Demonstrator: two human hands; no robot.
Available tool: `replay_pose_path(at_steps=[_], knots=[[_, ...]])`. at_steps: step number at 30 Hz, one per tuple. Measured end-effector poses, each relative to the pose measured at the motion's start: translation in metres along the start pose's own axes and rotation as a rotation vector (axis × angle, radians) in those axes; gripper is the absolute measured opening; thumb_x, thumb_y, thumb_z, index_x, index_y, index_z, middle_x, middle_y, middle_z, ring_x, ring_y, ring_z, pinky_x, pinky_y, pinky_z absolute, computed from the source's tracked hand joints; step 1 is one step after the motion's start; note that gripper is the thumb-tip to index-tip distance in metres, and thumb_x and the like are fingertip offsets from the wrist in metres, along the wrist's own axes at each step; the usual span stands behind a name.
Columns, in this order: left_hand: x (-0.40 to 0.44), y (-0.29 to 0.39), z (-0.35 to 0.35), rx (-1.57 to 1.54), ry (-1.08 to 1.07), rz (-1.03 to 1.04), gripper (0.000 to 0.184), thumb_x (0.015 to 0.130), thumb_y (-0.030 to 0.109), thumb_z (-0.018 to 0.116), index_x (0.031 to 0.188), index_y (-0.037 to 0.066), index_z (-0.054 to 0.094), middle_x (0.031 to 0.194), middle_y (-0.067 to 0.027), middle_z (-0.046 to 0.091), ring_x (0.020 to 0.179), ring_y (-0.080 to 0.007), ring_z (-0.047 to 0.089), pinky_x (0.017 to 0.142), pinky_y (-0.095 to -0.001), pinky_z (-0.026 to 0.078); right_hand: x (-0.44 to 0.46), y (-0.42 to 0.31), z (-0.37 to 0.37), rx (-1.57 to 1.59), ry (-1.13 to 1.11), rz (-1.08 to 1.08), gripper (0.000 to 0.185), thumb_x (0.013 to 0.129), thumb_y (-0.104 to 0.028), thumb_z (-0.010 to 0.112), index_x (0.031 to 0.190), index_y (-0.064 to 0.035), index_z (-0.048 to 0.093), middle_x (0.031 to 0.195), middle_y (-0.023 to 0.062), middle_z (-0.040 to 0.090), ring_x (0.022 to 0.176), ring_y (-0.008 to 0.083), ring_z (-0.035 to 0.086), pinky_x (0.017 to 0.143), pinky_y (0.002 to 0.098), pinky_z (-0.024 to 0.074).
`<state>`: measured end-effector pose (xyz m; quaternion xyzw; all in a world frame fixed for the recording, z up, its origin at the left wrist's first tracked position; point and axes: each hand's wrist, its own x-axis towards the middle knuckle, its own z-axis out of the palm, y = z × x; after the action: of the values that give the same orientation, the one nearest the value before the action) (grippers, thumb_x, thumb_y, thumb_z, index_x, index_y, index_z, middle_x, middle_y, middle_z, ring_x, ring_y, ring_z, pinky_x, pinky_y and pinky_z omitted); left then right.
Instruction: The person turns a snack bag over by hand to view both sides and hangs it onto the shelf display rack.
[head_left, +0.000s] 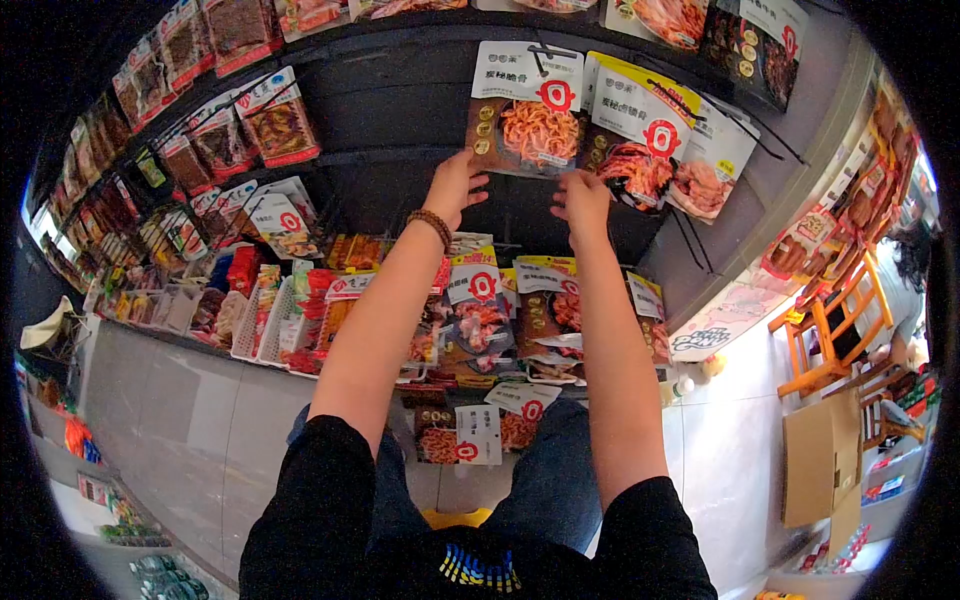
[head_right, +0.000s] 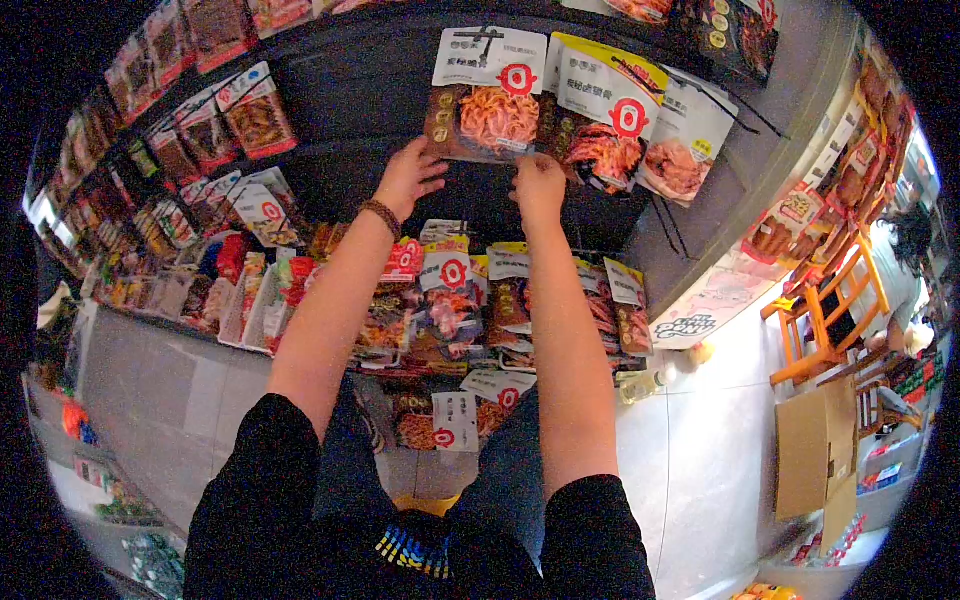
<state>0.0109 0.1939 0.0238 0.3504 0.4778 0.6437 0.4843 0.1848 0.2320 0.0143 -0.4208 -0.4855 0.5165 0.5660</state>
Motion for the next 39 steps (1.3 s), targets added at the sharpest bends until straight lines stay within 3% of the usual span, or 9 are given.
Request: replay_pose_path(at_steps=[5,10,12,20,25,26,30,36,39], knots=[[0.018,-0.019,0.0,-0.001,0.011,-0.044,0.047,0.082,0.041,0.04,0.118,0.011,0.034,0.113,-0.0102,0.04,0.096,-0.024,0.045,0.071,-0.0365,0.044,0.014,0.022,-0.003,0.055,-0.108,0.123,0.043,0.074,-0.02,0.052,0.112,-0.0024,0.041,0.088,0.0047,0.047,0.075,0.0154,0.048,0.06,0.0312,0.0446],[0.04,-0.028,0.003,-0.128,0.008,-0.094,0.052,0.081,0.045,0.041,0.122,0.014,0.03,0.116,-0.0102,0.037,0.098,-0.0274,0.043,0.074,-0.0391,0.043,0.022,0.025,0.0,-0.052,-0.138,0.177,0.073,0.073,-0.021,0.053,0.132,-0.0088,0.011,0.109,0.0118,0.045,0.089,0.0244,0.049,0.069,0.0334,0.0446],[0.046,-0.03,0.003,-0.124,-0.038,-0.107,0.057,0.084,0.044,0.035,0.129,0.012,0.022,0.129,-0.0148,0.025,0.108,-0.0273,0.037,0.076,-0.0358,0.043,0.027,0.03,-0.001,-0.055,-0.142,0.187,0.074,0.073,-0.02,0.053,0.132,-0.0088,0.01,0.115,0.0132,0.042,0.093,0.0259,0.048,0.07,0.0338,0.0446],[0.055,-0.047,-0.001,-0.049,0.085,-0.144,0.058,0.083,0.04,0.039,0.129,0.009,0.021,0.128,-0.0152,0.025,0.107,-0.0274,0.038,0.074,-0.0348,0.044,0.017,0.048,-0.005,-0.019,-0.062,0.207,0.074,0.075,-0.012,0.052,0.132,-0.008,0.006,0.117,0.0182,0.04,0.097,0.0287,0.048,0.073,0.0362,0.0452],[0.027,-0.054,-0.009,0.074,0.033,-0.105,0.056,0.082,0.035,0.044,0.126,0.007,0.025,0.119,-0.0131,0.035,0.1,-0.0241,0.043,0.071,-0.0332,0.045,-0.001,0.055,-0.015,0.086,-0.086,0.166,0.065,0.077,-0.01,0.049,0.131,-0.0039,0.013,0.111,0.0184,0.044,0.094,0.0279,0.05,0.074,0.0356,0.0454],[0.02,-0.055,-0.012,0.082,0.005,-0.08,0.051,0.081,0.034,0.046,0.121,0.008,0.03,0.116,-0.0117,0.039,0.098,-0.0229,0.046,0.071,-0.0336,0.044,-0.007,0.053,-0.015,0.067,-0.034,0.152,0.052,0.077,-0.01,0.047,0.125,0.0002,0.027,0.107,0.0177,0.048,0.093,0.0268,0.051,0.075,0.0345,0.0448],[-0.023,-0.05,-0.028,0.101,-0.058,-0.048,0.033,0.081,0.025,0.046,0.109,0.008,0.042,0.104,-0.008,0.049,0.09,-0.0178,0.05,0.068,-0.0315,0.043,-0.036,0.049,-0.032,0.146,-0.099,0.06,0.022,0.079,-0.011,0.046,0.097,-0.0001,0.052,0.087,0.0118,0.058,0.078,0.0196,0.057,0.064,0.0282,0.0463],[-0.089,-0.05,-0.07,0.225,-0.194,-0.062,0.021,0.083,0.022,0.044,0.092,0.006,0.054,0.082,-0.0033,0.057,0.075,-0.0112,0.054,0.065,-0.0236,0.043,-0.08,0.039,-0.053,0.148,-0.16,0.124,0.019,0.079,-0.011,0.045,0.089,0.0028,0.053,0.083,0.0153,0.059,0.071,0.0215,0.058,0.065,0.0286,0.0475],[-0.117,-0.056,-0.094,0.282,-0.181,-0.163,0.021,0.083,0.021,0.043,0.093,0.005,0.053,0.082,-0.0038,0.057,0.073,-0.0111,0.055,0.064,-0.0231,0.043,-0.092,0.05,-0.066,0.135,-0.115,0.139,0.018,0.078,-0.01,0.045,0.087,0.0034,0.052,0.078,0.0142,0.058,0.066,0.0214,0.058,0.061,0.0292,0.0484]])
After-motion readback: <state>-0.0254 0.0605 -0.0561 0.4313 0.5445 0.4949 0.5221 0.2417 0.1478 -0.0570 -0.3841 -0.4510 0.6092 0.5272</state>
